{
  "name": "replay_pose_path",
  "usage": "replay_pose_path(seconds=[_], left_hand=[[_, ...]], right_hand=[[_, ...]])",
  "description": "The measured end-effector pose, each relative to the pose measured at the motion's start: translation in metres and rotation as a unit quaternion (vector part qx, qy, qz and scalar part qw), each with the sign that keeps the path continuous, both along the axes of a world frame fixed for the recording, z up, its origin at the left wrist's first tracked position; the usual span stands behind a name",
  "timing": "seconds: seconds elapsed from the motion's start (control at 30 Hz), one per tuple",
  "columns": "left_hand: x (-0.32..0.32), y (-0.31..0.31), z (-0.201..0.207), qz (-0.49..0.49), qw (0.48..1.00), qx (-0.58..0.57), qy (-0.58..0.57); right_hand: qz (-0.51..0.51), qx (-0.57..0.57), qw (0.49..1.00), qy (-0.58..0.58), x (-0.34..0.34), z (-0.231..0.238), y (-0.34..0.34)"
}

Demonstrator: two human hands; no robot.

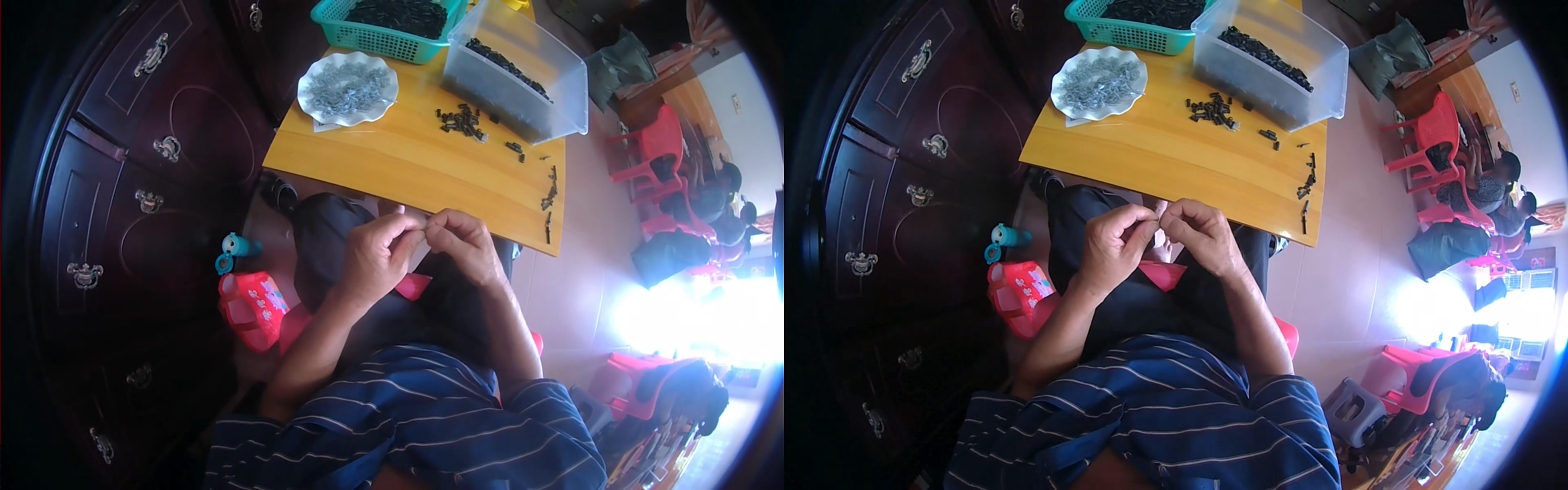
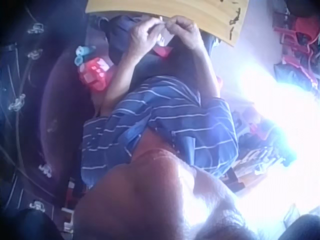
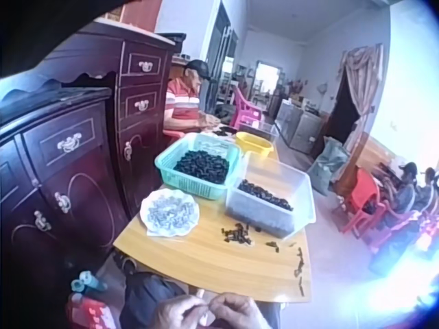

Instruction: The person picks up small black plastic components and metal screws from a table, fits the metal screw into the plastic piece, and places the assembled connectors into a bin.

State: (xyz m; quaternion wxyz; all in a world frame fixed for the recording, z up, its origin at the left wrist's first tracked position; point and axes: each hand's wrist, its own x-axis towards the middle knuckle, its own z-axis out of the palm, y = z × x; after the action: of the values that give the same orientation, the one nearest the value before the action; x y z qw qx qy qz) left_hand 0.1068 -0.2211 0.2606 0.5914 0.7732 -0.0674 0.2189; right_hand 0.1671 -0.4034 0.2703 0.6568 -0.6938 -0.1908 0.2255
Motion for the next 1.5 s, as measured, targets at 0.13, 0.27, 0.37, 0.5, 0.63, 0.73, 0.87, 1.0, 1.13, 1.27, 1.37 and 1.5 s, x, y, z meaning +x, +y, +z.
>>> replay_pose_path(seconds=[0.13,0.27,0.37,0.5,0.63,0.73,0.87,1.0,1.13,1.27,1.37,1.5], left_hand=[[0.000,0.000,-0.001,0.003,0.999,0.016,-0.032],[0.001,0.000,-0.002,-0.005,0.998,0.026,-0.053],[0.000,0.000,-0.004,-0.016,1.000,-0.003,-0.002],[-0.004,0.003,-0.009,-0.041,0.995,-0.062,0.062],[-0.004,0.006,-0.008,-0.077,0.968,-0.200,0.134],[-0.003,0.007,-0.003,-0.070,0.957,-0.239,0.146],[-0.005,0.006,0.000,-0.075,0.959,-0.228,0.154],[-0.005,0.006,-0.003,-0.072,0.964,-0.207,0.150],[-0.004,0.006,-0.003,-0.071,0.963,-0.214,0.150],[-0.004,0.005,-0.002,-0.075,0.965,-0.205,0.142],[-0.004,0.005,-0.002,-0.075,0.966,-0.202,0.144],[-0.005,0.005,-0.004,-0.072,0.969,-0.193,0.139]], right_hand=[[0.024,-0.006,0.999,0.026,0.002,0.005,-0.001],[0.019,-0.001,1.000,0.010,0.001,0.005,0.000],[0.001,-0.020,1.000,-0.020,0.001,0.002,0.001],[0.010,-0.101,0.992,-0.071,0.001,0.009,0.000],[0.018,-0.006,1.000,-0.007,0.005,0.009,-0.003],[-0.032,0.067,0.996,0.049,0.009,0.005,-0.008],[-0.089,0.100,0.986,0.102,0.024,-0.002,-0.015],[-0.184,-0.024,0.983,-0.009,0.054,-0.005,-0.026],[-0.258,-0.297,0.887,-0.241,0.087,-0.014,-0.045],[-0.275,-0.350,0.831,-0.332,0.125,-0.021,-0.062],[-0.289,-0.376,0.799,-0.369,0.149,-0.022,-0.065],[-0.276,-0.451,0.768,-0.362,0.170,-0.018,-0.059]])
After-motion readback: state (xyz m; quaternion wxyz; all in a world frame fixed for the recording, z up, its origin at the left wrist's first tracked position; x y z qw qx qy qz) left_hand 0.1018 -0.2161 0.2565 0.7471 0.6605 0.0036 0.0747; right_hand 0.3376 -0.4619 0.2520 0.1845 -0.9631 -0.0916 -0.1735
